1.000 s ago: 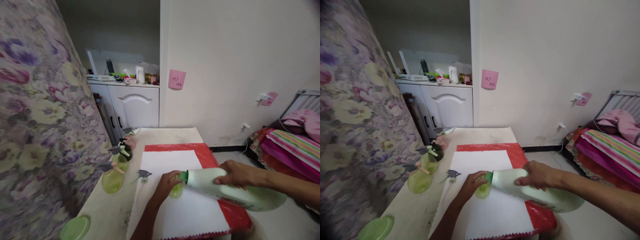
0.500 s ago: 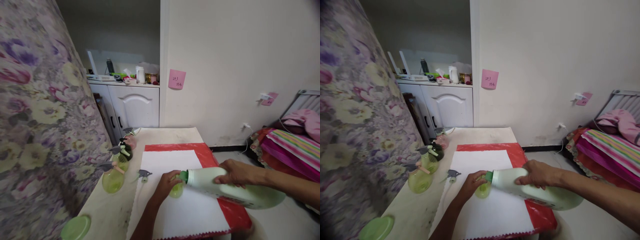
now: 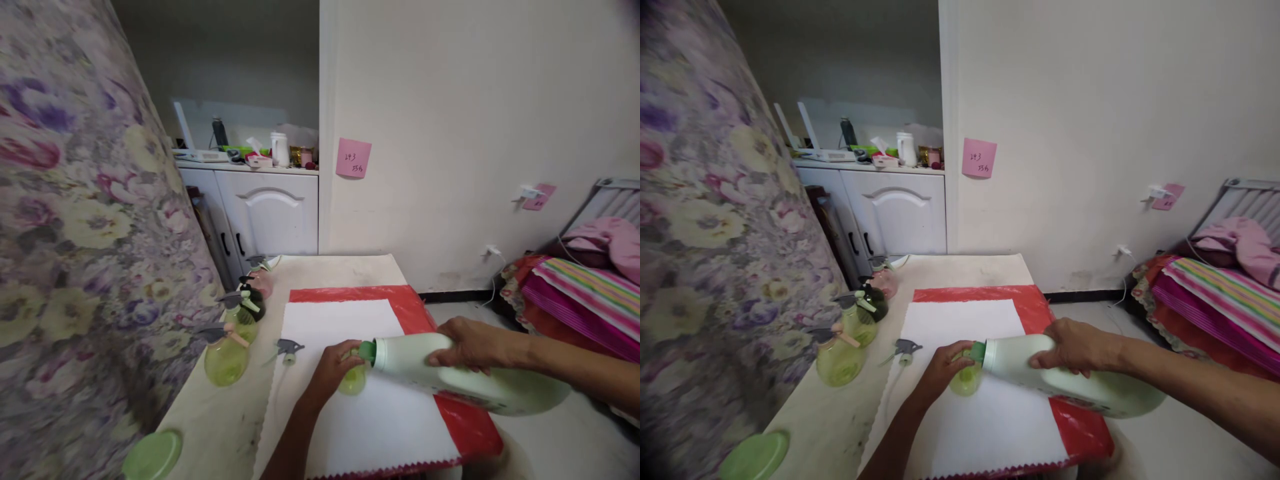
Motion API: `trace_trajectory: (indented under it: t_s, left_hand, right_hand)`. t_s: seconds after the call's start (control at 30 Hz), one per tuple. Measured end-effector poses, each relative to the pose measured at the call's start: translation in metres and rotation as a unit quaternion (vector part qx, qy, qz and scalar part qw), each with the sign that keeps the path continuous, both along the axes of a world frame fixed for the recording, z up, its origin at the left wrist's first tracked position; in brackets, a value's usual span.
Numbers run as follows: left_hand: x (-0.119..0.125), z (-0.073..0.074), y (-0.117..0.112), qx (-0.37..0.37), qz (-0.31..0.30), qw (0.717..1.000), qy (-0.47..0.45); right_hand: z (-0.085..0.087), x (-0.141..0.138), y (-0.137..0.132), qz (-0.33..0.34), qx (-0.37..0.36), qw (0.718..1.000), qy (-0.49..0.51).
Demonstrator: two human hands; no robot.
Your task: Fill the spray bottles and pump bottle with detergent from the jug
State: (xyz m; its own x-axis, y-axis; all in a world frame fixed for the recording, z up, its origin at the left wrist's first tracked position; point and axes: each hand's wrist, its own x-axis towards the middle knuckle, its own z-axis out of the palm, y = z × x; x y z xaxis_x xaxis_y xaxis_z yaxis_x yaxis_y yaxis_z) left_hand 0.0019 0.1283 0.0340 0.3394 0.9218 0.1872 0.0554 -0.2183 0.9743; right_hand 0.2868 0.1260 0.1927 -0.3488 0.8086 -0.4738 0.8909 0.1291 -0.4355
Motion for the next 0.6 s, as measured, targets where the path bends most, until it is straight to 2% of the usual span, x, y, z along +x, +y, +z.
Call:
trace_trajectory:
  t_s: [0.6]
  left_hand:
    - [0.0003,0.0035,-0.0007,-0.006,-0.001,1.000,-0.006]
  right_hand:
    - [0.0003,0.0009,0.0008,-0.004,-0.008,1.000,-0.002]
